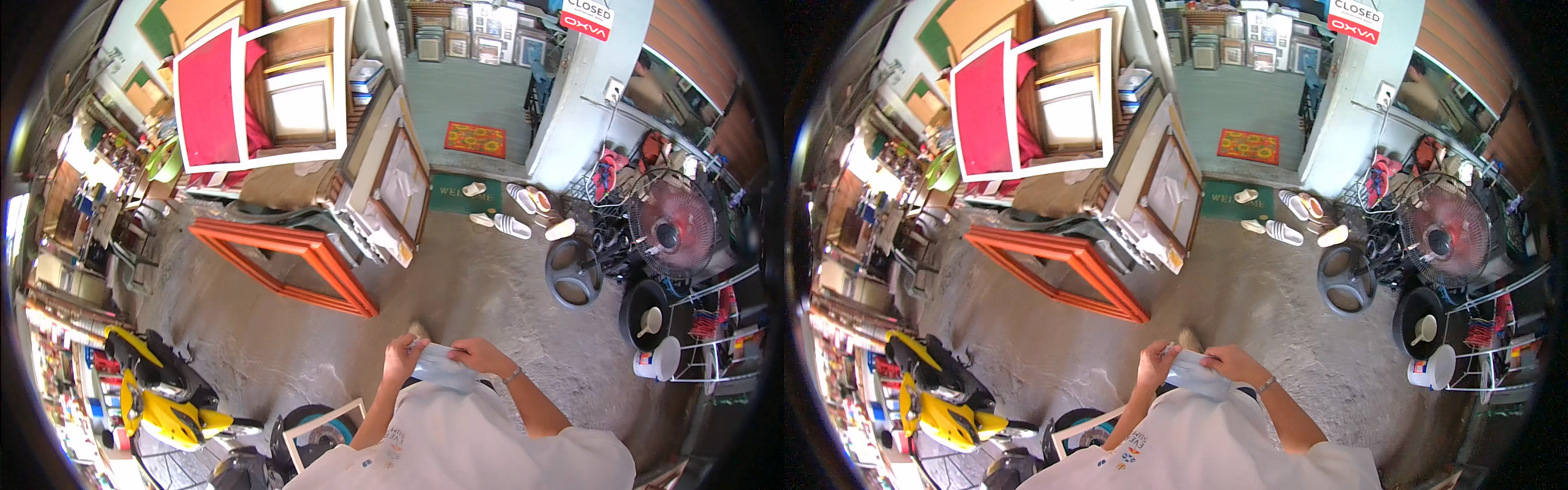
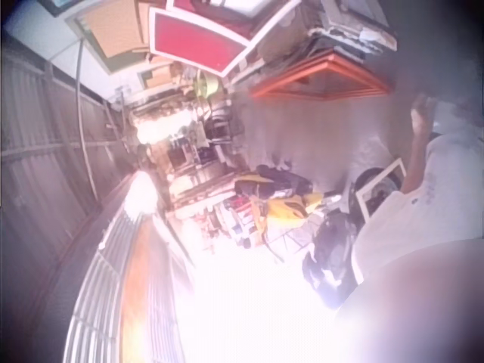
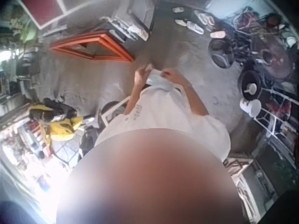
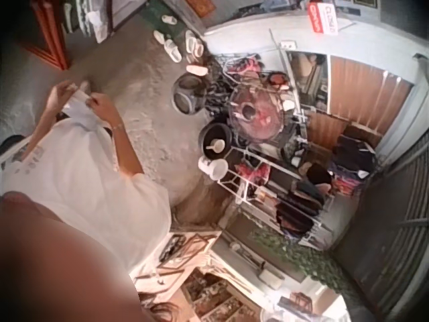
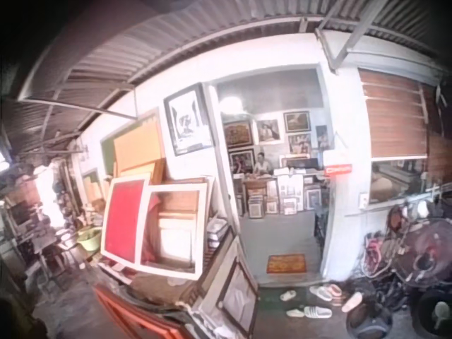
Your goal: The person uses a spray gun to apply a reddish-brown finish to a wooden chair frame. After finishing the spray, they place the chair on a workbench and walk through the workshop.
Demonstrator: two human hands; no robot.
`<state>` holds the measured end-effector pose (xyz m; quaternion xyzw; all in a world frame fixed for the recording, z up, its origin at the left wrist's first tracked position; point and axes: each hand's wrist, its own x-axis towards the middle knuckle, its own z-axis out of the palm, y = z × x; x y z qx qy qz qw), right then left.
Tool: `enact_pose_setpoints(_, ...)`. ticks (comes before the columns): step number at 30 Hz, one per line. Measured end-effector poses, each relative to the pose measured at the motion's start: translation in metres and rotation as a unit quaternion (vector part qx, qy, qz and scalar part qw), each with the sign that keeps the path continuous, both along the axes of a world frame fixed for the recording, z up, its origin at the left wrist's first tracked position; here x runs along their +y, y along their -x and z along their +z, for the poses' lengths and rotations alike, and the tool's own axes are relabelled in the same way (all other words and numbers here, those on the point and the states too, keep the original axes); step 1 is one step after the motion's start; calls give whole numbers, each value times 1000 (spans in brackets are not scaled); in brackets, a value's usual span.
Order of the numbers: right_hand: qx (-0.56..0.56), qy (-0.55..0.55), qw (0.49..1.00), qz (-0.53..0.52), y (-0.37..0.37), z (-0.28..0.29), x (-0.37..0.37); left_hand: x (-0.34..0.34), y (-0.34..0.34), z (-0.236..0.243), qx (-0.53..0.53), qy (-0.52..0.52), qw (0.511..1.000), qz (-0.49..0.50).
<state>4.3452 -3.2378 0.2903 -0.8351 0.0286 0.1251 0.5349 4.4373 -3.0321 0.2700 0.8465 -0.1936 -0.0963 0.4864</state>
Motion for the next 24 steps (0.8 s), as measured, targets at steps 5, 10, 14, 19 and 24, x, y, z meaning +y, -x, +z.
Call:
enact_pose_setpoints(5, -8, 112, 991, -69, -73, -6, -39, -51, -70, -18, 59, -29, 998, 12)
enact_pose_setpoints(10, -16, 260, 957, -129, -140, -2, -86, -117, -150, -39, 16, -10, 999, -30)
enact_pose_setpoints(14, 4, 288, 944, -162, -186, 5, -138, -178, -209, -28, 25, 1, 996, -84)
enact_pose_setpoints(19, 71, 231, 966, -95, -246, 25, -185, -215, -280, -32, 7, -34, 988, -152)
enact_pose_setpoints(24, 80, 25, 996, 8, -308, 34, -221, -247, -333, -5, -9, 19, 981, -195)
